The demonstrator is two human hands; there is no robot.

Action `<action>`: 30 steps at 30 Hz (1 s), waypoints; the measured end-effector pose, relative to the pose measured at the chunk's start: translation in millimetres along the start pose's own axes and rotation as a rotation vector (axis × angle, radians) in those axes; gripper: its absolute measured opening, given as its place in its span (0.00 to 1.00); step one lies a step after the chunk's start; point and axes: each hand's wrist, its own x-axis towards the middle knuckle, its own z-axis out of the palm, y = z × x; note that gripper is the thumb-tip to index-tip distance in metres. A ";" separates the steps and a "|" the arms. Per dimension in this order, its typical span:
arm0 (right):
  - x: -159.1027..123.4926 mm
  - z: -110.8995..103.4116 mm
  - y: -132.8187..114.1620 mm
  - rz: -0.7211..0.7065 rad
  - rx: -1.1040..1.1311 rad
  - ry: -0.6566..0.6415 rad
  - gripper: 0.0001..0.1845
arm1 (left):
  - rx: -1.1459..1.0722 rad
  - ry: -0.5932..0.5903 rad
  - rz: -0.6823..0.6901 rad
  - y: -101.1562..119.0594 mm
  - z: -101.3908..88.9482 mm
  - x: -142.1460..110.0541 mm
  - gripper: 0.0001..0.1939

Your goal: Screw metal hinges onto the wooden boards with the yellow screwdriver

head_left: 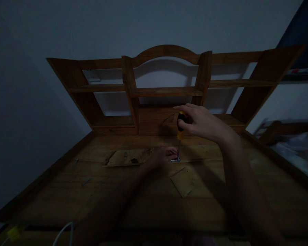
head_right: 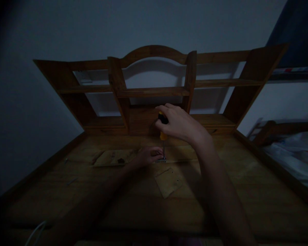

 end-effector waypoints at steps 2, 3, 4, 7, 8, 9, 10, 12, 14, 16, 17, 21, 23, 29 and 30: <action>-0.9 -1.2 -1.0 0.001 0.002 -0.009 0.25 | 0.004 0.008 0.007 -0.4 0.2 -0.2 0.07; -1.1 -1.8 -1.2 0.007 -0.002 -0.012 0.25 | 0.008 0.009 0.011 -0.4 0.2 -0.2 0.07; -1.1 -2.3 -1.1 0.015 -0.008 -0.014 0.24 | 0.012 0.012 0.013 -0.4 0.0 -0.1 0.07; -0.2 -2.3 0.4 0.041 -0.030 -0.024 0.21 | 0.024 0.005 0.006 -0.1 -0.6 0.3 0.07; 0.1 -2.0 0.8 0.053 -0.037 -0.029 0.21 | 0.029 -0.001 0.003 0.2 -0.9 0.5 0.07; 0.3 -1.8 1.0 0.065 -0.046 -0.034 0.21 | 0.034 -0.003 0.001 0.6 -1.1 0.7 0.07; 0.4 -1.8 0.8 0.077 -0.057 -0.036 0.21 | 0.040 -0.005 0.001 1.2 -1.4 0.8 0.07; 0.2 -2.6 -0.5 0.095 -0.075 -0.030 0.21 | 0.053 -0.004 0.005 3.0 -1.8 0.9 0.07; -0.4 -4.1 -2.3 0.091 -0.079 -0.023 0.20 | 0.071 0.003 0.007 5.4 -2.0 0.8 0.07; -0.6 -5.7 -3.6 0.065 -0.062 -0.021 0.20 | 0.083 0.014 0.000 7.5 -1.8 0.6 0.07; -0.6 -6.2 -3.9 0.049 -0.049 -0.020 0.20 | 0.082 0.020 -0.003 8.2 -1.6 0.5 0.06; 0.6 -5.3 -2.6 0.008 -0.020 -0.005 0.16 | 0.066 0.019 0.006 7.7 -1.1 0.2 0.06; 1.0 -3.5 -1.4 0.017 -0.032 0.000 0.16 | 0.059 0.017 0.013 5.8 -1.2 0.2 0.06; -0.2 -4.0 -2.4 0.046 -0.034 0.014 0.21 | 0.054 -0.006 0.012 2.6 -2.1 0.7 0.07; -0.4 -5.4 -3.5 0.041 -0.026 0.010 0.22 | 0.049 -0.008 0.006 3.1 -1.9 0.8 0.07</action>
